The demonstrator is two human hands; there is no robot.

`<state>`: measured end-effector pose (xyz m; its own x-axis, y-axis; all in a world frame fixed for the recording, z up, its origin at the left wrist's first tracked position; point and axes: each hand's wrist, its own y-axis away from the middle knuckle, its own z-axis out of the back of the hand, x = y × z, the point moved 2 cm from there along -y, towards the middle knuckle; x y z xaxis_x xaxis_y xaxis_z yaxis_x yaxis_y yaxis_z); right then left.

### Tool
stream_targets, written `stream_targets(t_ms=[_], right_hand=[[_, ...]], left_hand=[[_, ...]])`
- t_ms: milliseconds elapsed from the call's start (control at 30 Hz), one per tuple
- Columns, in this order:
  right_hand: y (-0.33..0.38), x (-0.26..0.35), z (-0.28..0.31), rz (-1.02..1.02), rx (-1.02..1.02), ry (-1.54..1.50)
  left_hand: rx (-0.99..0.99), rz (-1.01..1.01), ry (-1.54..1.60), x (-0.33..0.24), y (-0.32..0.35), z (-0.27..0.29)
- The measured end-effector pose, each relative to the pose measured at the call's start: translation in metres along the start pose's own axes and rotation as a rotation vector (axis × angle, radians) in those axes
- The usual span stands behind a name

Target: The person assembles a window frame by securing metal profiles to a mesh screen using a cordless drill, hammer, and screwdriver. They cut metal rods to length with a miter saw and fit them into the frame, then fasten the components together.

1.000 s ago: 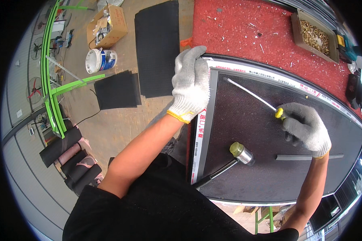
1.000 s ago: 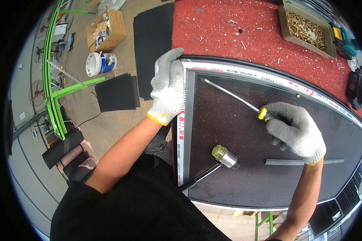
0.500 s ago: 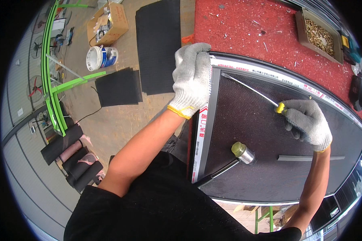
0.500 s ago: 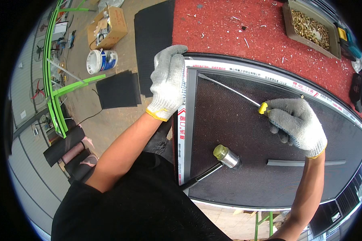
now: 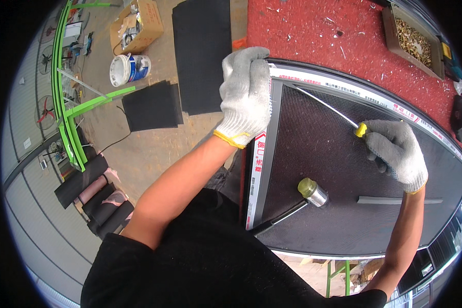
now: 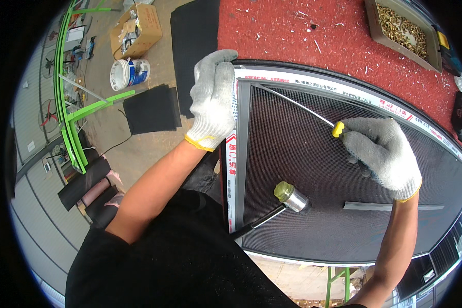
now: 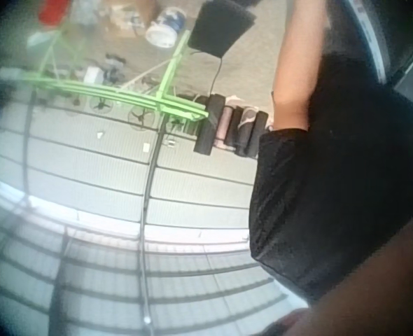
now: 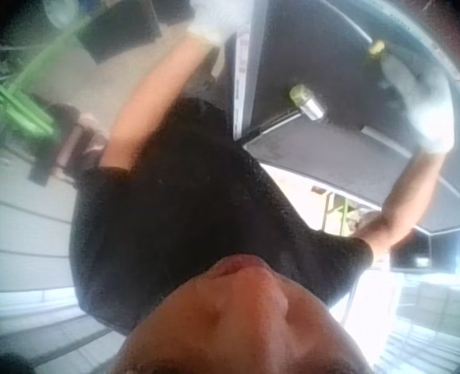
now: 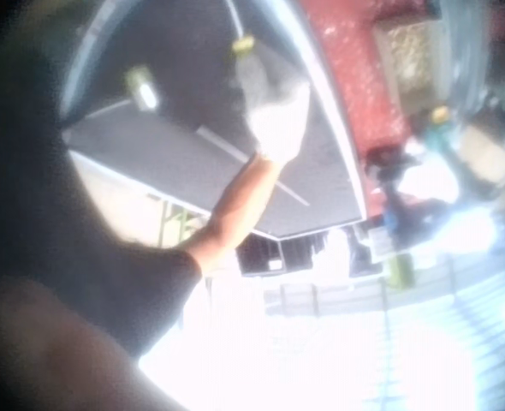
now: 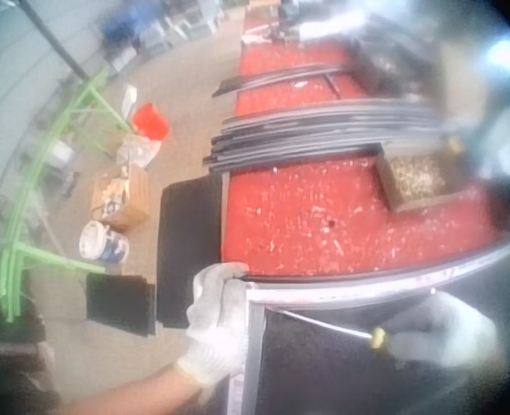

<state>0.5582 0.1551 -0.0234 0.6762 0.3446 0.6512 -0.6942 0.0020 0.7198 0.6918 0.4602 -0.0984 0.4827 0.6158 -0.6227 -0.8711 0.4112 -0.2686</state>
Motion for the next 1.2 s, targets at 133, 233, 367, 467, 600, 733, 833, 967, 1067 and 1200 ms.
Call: stream_targets(t_ms=[133,233,367,467,600,733,833,967,1067,1200], right_hand=[[-0.006,0.011,0.005,-0.105,0.059,-0.051],[-0.016,0.022,0.016,-0.148,0.087,-0.034],[-0.024,0.028,0.019,-0.062,0.057,0.148],[-0.026,0.026,0.015,-0.002,0.043,0.149],[-0.028,0.024,0.019,-0.087,0.068,0.140],[-0.031,0.025,0.022,-0.168,0.108,0.042],[-0.029,0.028,0.022,-0.186,0.095,0.011],[-0.023,0.032,0.019,-0.208,0.084,0.015],[-0.020,0.032,0.017,-0.211,0.068,0.018],[-0.021,0.022,0.017,-0.161,0.059,-0.033]], left_hand=[[-0.029,-0.231,-0.162,-0.002,-0.001,0.000],[0.014,0.157,0.138,-0.002,0.003,0.000],[0.023,0.181,0.179,-0.004,0.004,0.001],[0.049,0.036,0.103,0.000,0.003,0.002],[0.042,-0.159,-0.036,0.005,0.002,0.001],[0.016,0.106,0.162,0.010,0.007,-0.003],[0.017,0.029,0.032,0.009,0.008,-0.006],[0.003,0.005,-0.004,0.011,0.007,-0.007],[-0.001,0.016,0.038,0.009,0.006,-0.005],[0.015,0.102,0.102,0.007,0.004,-0.002]])
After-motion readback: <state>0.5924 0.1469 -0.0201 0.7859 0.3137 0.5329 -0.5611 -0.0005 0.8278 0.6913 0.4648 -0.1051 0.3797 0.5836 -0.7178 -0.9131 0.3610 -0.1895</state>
